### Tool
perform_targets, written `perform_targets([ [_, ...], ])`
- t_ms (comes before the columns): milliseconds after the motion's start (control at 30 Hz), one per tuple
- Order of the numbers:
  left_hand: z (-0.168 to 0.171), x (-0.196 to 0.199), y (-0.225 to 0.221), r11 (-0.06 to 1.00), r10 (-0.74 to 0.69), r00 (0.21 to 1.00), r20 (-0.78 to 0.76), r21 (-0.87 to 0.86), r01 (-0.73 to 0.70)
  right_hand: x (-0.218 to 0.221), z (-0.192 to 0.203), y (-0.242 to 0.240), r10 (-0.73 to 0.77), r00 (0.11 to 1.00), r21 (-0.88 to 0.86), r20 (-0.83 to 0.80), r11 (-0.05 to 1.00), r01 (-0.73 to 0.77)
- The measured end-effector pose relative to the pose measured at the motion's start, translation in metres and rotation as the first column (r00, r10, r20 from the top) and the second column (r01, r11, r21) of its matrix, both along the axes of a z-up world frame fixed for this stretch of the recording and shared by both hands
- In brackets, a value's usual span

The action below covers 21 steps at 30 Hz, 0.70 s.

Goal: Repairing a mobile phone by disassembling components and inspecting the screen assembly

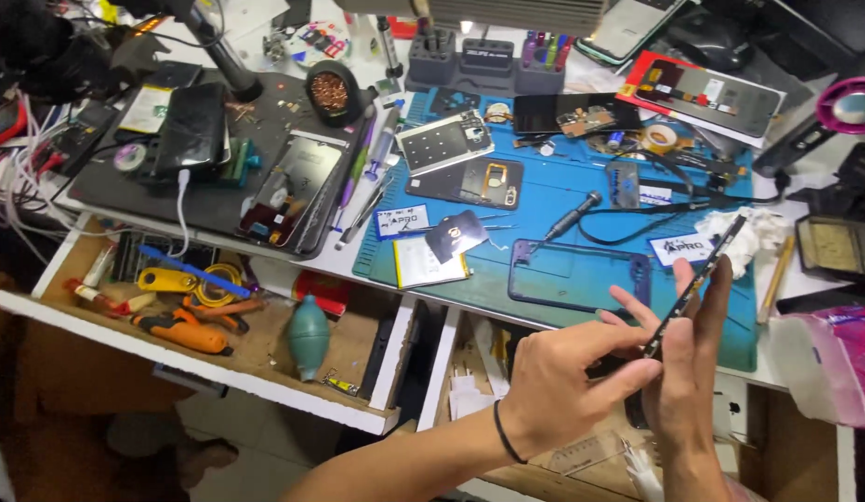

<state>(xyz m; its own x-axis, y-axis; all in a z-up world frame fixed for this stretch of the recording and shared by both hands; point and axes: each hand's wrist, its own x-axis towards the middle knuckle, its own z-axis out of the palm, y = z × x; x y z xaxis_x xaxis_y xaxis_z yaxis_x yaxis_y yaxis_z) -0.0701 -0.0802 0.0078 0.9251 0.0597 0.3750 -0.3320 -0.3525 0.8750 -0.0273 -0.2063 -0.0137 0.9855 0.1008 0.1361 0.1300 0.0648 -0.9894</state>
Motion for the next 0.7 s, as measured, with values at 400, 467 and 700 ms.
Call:
perform_targets([
  [400,-0.01,0.0,0.002,0.999,0.007,0.999,-0.039,-0.045,-0.008,-0.001,-0.006,0.002,0.021,0.999,0.08,0.032,0.997,-0.024],
  [467,-0.013,-0.001,0.0,0.999,0.009,0.999,-0.051,-0.04,-0.011,-0.002,-0.003,0.001,0.022,0.999,0.064,0.03,0.998,-0.024],
  [700,-0.021,-0.007,-0.002,0.999,0.035,0.993,-0.11,0.006,-0.034,-0.007,0.016,0.016,-0.043,0.998,-0.043,-0.054,0.998,0.041],
])
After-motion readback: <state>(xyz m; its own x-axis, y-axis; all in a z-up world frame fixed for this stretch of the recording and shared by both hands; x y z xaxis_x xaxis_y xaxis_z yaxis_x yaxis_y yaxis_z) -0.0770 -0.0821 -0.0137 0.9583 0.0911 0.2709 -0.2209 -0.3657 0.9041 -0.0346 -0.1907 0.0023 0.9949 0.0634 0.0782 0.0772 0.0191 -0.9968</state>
